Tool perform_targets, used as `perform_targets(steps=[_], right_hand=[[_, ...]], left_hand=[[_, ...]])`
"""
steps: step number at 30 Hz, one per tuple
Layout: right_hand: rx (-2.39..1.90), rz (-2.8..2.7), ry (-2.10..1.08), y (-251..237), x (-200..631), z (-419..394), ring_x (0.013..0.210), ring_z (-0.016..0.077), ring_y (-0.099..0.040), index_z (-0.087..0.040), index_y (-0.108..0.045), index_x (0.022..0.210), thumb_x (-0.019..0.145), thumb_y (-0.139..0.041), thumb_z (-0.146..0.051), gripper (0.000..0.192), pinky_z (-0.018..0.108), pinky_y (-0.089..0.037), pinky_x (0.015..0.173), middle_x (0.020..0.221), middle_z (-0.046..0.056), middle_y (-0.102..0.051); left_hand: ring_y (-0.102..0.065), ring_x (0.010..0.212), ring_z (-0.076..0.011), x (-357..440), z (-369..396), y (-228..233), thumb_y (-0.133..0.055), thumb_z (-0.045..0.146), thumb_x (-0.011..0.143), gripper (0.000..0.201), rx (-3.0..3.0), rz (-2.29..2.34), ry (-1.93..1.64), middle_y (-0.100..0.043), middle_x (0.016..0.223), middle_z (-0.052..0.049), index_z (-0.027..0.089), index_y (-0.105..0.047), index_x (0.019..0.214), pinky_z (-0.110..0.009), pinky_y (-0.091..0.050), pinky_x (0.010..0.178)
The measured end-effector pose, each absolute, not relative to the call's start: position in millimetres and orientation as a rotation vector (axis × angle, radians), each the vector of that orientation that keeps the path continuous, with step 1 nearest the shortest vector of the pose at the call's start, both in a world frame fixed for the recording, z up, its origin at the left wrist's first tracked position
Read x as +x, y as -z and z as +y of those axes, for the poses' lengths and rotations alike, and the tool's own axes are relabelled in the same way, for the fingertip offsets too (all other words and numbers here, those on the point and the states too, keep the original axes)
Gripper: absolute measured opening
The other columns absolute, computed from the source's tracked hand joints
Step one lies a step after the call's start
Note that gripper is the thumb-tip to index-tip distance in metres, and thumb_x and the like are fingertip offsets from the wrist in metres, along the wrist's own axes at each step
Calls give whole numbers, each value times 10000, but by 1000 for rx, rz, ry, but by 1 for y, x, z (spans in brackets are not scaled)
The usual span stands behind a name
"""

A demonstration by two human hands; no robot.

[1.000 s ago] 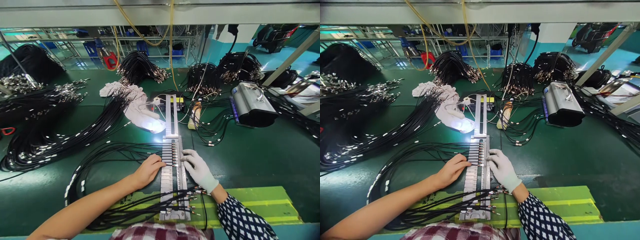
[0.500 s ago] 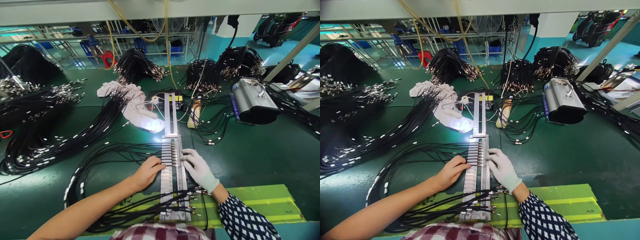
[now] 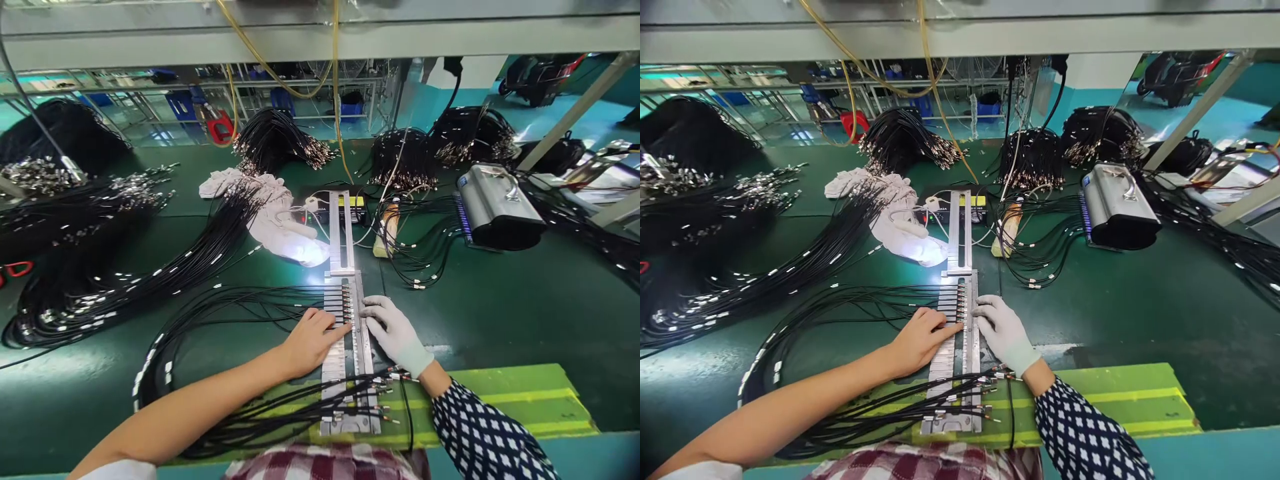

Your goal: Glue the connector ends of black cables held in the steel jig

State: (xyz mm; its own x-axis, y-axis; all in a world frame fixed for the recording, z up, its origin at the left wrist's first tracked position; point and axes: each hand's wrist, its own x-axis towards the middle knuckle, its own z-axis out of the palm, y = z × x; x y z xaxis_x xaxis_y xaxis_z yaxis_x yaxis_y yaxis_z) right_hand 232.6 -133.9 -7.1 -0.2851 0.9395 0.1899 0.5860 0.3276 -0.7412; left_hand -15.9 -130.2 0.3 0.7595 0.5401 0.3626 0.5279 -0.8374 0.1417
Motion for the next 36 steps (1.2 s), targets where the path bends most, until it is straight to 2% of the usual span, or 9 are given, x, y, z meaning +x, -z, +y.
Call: perform_targets(steps=[4,9,12,15,18,23,30,33,36], right_hand=[[-1365,-1926,-724,4,232,-134,1090,197,-605,-229,-662,1034,902,-482,-218,224,341,-495,955,1187,72,-615],[-1644,-2070,-711,-7,223,-121,795,180,-662,-220,-549,1275,883,-543,-330,407,298,-517,745,955,36,-697],[-1729,-2189,-584,-13,211,-112,842,210,-694,-238,-502,1344,885,-554,-445,507,299,-497,726,1018,53,-728],[-1796,-2179,-456,-13,201,-110,883,218,-708,-255,-530,1317,929,-487,-420,424,293,-483,725,1025,51,-747],[-1813,-2151,-409,-10,196,-111,861,210,-711,-263,-556,1283,969,-411,-369,361,287,-473,715,973,37,-758],[-1806,-2110,-407,-6,198,-104,896,211,-704,-253,-578,1254,982,-386,-349,347,293,-470,756,1025,56,-752],[-1807,-2056,-449,0,204,-62,928,232,-692,-253,-582,1255,978,-387,-382,362,325,-481,786,1065,66,-738],[-1736,-2074,-508,-6,212,-55,962,225,-679,-238,-568,1275,972,-405,-392,378,329,-490,829,1088,68,-723],[-1615,-2121,-621,-20,227,-76,902,193,-671,-207,-553,1293,964,-419,-412,410,302,-512,820,1014,61,-714]], left_hand=[[-508,825,-203,-7,-127,4,-409,126,948,306,3089,859,-554,-577,872,-72,160,-593,1191,-362,-363,795],[-554,852,-208,-7,-130,6,-454,135,939,292,3250,808,-413,-608,911,-84,126,-572,1206,-393,-372,857],[-566,1030,-241,-10,-132,7,-438,188,957,315,3161,961,-469,-624,1135,-134,151,-568,1242,-410,-363,932],[-419,1315,-311,-14,-131,10,-426,397,972,512,2979,1276,-455,-452,1451,-180,144,-431,1417,-464,-285,1068],[-269,1433,-332,-17,-126,15,-394,521,958,696,2896,1360,-370,-301,1557,-185,110,-281,1508,-483,-198,1143],[-202,1472,-313,-18,-113,20,-358,534,969,700,2854,1317,-331,-206,1599,-155,132,-239,1529,-478,-157,1176],[-216,1468,-318,-5,-71,24,-363,531,968,679,2786,1336,-393,-234,1587,-174,125,-297,1508,-522,-173,1174],[-223,1462,-324,-5,-73,8,-372,538,967,674,2701,1330,-405,-228,1587,-178,141,-296,1506,-549,-178,1174],[-250,1447,-308,-28,-112,-16,-399,546,962,660,2589,1258,-377,-249,1582,-156,191,-285,1506,-533,-202,1181]])
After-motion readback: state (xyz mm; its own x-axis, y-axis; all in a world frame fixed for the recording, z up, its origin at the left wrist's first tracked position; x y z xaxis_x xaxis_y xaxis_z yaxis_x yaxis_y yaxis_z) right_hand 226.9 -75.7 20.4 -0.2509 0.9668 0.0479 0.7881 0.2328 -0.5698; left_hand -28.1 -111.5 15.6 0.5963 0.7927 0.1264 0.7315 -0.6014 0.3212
